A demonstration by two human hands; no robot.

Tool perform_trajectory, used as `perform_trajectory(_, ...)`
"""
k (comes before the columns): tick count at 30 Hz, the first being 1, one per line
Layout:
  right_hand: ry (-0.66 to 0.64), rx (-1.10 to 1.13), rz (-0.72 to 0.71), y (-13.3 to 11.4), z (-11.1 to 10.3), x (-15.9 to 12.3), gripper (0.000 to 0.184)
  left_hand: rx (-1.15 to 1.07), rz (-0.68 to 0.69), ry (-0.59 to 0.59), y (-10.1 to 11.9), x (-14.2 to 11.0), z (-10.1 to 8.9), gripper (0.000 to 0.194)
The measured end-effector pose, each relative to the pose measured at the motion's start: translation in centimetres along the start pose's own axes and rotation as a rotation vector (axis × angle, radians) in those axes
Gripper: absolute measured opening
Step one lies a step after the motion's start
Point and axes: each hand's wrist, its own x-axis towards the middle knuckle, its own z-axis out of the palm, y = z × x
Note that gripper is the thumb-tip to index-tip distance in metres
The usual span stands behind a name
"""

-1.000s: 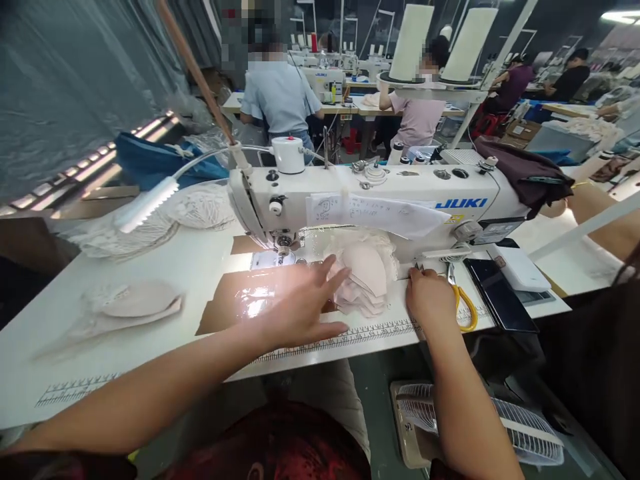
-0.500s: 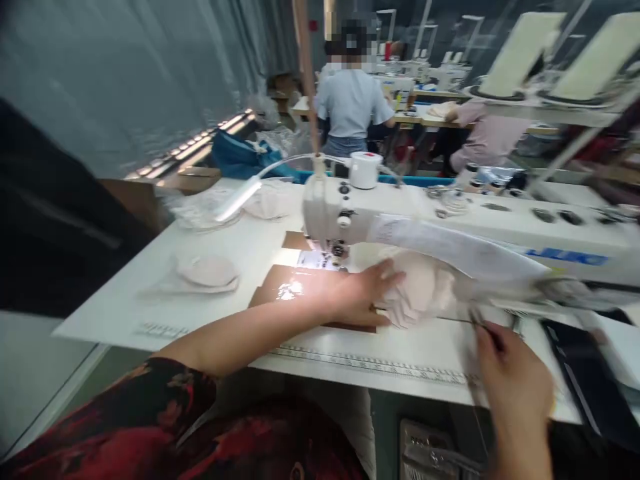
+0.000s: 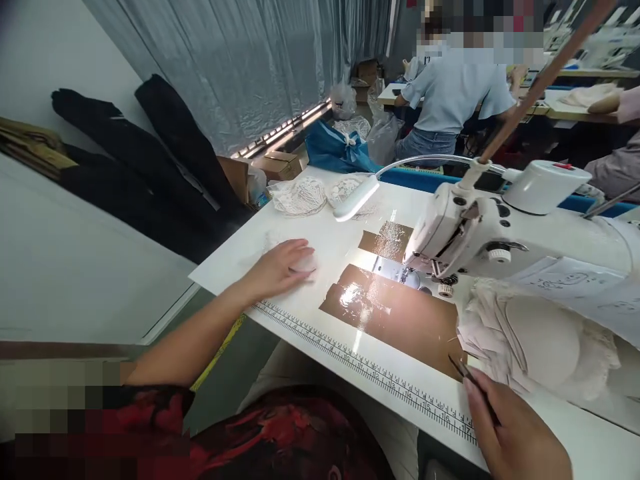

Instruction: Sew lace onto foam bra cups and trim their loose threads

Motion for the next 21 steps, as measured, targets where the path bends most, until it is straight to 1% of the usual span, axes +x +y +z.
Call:
perform_trajectory(2, 0.009, -0.051, -0.113, -0.5, 0.5, 1.8, 0.043, -0.050, -0.145, -0.026, -2.8, 0.4, -0.6, 0.027)
perform_trajectory(3, 0.014, -0.080, -0.153, -0.6, 0.7, 2.4, 0.043, -0.077, -0.188, -0.024, -4.0, 0.6, -0.8, 0.025)
perform_trajectory(5, 0.030, -0.130, -0.189, -0.4, 0.8, 3.0, 0.042, -0.128, -0.240, -0.001, -5.9, 0.7, -1.1, 0.030)
perform_trajectory(8, 0.060, -0.194, -0.224, -0.4, 0.6, 2.8, 0.038, -0.256, -0.293, -0.010, -7.8, 0.7, -1.5, 0.041)
perform_trajectory(10, 0.089, -0.201, -0.224, -1.5, 0.3, 2.9, 0.037, -0.351, -0.296, -0.035, -8.6, 0.6, -1.6, 0.045)
perform_trajectory(11, 0.096, -0.188, -0.212, -2.4, 0.1, 3.2, 0.036, -0.395, -0.291, -0.048, -8.9, 0.6, -1.7, 0.046)
perform_trajectory(13, 0.088, -0.122, -0.196, -5.3, -0.2, 4.3, 0.033, -0.469, -0.282, -0.067, -9.3, 0.6, -1.7, 0.047)
perform_trajectory(14, 0.047, -0.083, -0.218, -7.1, -0.3, 5.3, 0.032, -0.499, -0.280, -0.073, -9.4, 0.6, -1.7, 0.048)
perform_trajectory(17, -0.095, 0.160, -0.436, -13.3, 0.2, 9.5, 0.031, -0.561, -0.277, -0.076, -9.6, 0.6, -1.5, 0.048)
perform_trajectory(19, -0.240, 0.258, -0.452, -17.3, 1.6, 13.1, 0.035, -0.581, -0.273, -0.070, -9.6, 0.5, -1.3, 0.047)
perform_trajectory(21, -0.361, 0.322, -0.442, -20.8, 3.8, 16.6, 0.045, -0.581, -0.268, -0.056, -9.4, 0.4, -1.2, 0.046)
